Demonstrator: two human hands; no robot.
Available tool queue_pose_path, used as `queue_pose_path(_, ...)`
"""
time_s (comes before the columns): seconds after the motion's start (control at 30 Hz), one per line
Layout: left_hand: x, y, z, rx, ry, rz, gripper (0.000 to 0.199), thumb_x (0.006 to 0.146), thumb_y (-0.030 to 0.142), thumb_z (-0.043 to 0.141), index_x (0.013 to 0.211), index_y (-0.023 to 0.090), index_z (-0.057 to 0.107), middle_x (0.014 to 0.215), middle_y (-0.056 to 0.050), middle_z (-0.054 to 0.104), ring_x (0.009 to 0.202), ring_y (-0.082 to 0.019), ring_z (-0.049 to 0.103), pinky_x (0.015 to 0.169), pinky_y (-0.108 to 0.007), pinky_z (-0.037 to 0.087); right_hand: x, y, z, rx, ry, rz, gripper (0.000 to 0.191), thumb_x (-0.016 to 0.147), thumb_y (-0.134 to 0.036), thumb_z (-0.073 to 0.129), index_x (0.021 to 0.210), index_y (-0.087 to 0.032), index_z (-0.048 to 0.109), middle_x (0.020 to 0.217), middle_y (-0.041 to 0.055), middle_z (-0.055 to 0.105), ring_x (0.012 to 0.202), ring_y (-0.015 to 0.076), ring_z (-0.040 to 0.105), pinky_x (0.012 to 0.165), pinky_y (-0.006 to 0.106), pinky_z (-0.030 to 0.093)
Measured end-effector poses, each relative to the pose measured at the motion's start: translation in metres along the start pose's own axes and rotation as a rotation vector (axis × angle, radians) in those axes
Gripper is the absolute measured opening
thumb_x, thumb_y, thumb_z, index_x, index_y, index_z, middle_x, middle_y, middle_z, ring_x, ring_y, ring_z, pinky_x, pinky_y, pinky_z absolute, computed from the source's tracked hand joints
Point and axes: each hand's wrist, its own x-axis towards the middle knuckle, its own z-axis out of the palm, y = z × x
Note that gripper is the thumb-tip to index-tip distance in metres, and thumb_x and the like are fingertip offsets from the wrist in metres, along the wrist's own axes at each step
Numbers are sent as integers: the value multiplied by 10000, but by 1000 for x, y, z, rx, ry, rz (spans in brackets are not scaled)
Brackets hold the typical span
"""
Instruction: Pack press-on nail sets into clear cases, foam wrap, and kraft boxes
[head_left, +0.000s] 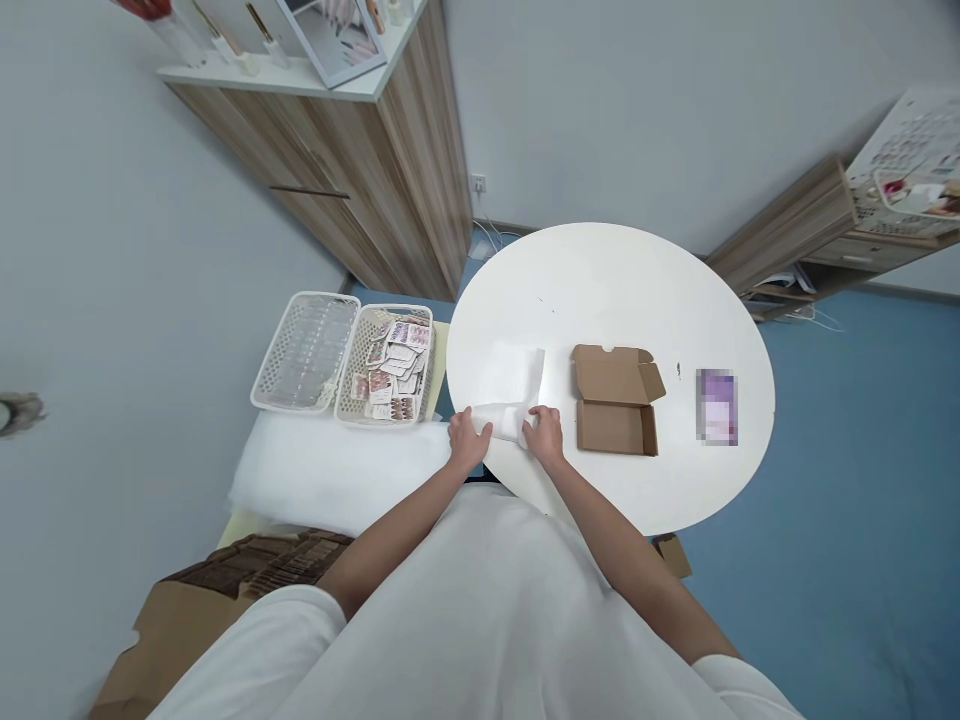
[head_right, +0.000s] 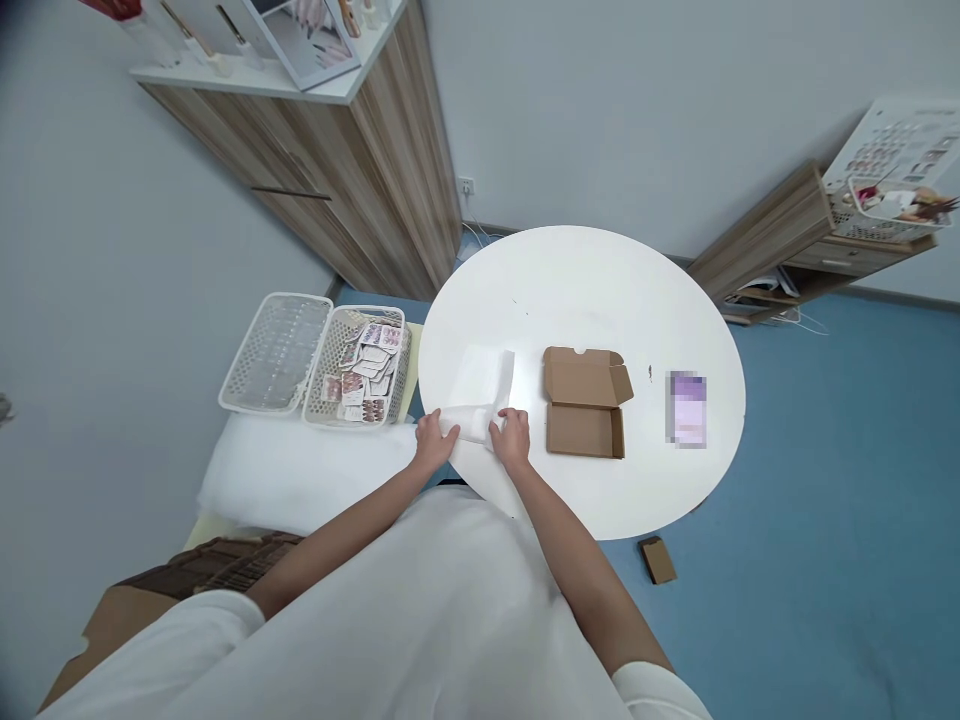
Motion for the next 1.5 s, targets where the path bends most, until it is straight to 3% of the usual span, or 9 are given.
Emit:
queue_pose_path(0.27,14,12,4,-363,-91,-143,468,805,322,485,1213,161,324,1110,-134,528,906,-175,584,723,-321,492,1,-13,13,-122,9,82,198,739,-300,448,917,-224,494,1012,63,470,846,195,516,585,284,400)
queue_pose_path(0.43,8,28,3,-329,-228,134,235,761,216,516,984,150,540,854,-57,619,748,-128,593,722,-275,488,3,-13,15,-61,28,89,116,715,-250,453,799,-207,520,895,47,475,675,148,497,566,270,382)
queue_pose_path(0.67,-18,36,7,101,-215,525,377,803,396,466,1116,193,513,1024,-75,546,931,-200,532,789,-335,440,16,-3,-2,-5,-133,-8,141,715,-212,419,627,-192,526,721,14,496,681,144,492,634,259,403)
queue_pose_path(0.87,-13,41,9,347,-157,536,266,832,372,434,1016,222,554,971,-61,549,912,-216,533,756,-347,400,43,-3,-10,116,40,25,380,678,-324,540,1029,-177,520,1072,92,503,808,168,525,781,327,428)
queue_pose_path(1.07,-9,34,6,275,-141,606,272,821,319,445,1051,222,554,1100,-79,515,1053,-235,458,843,-369,375,64,-11,-3,258,-118,52,729,666,-318,573,1302,-191,241,1135,98,514,882,192,557,791,358,447)
queue_pose_path(1.23,-7,20,-6,323,-200,805,628,631,468,646,1175,210,468,1379,-105,296,1270,-310,213,1004,-454,204,35,-3,-10,-102,177,-199,681,734,-315,511,1333,-161,226,1382,164,232,1246,305,276,962,482,299)
queue_pose_path(1.3,-3,17,-9,366,-237,861,690,608,445,667,1211,212,427,1414,-98,241,1300,-307,153,1022,-460,161,18,5,-17,-202,95,-386,588,789,-278,426,1337,-182,236,1409,133,211,1285,286,219,993,490,254)
queue_pose_path(1.4,5,20,-12,409,-279,920,698,616,367,660,1236,199,387,1390,-108,290,1299,-290,177,1032,-449,144,3,16,-26,-318,-262,-690,674,744,-309,500,1351,-204,228,1432,93,209,1310,284,171,1023,477,220)
queue_pose_path(1.5,14,29,-16,407,-291,936,629,640,259,610,1223,168,390,1310,-133,390,1242,-281,299,1013,-425,197,5,21,-29,-351,-430,-743,803,663,-292,587,1361,-164,212,1429,118,217,1296,299,204,1021,467,234)
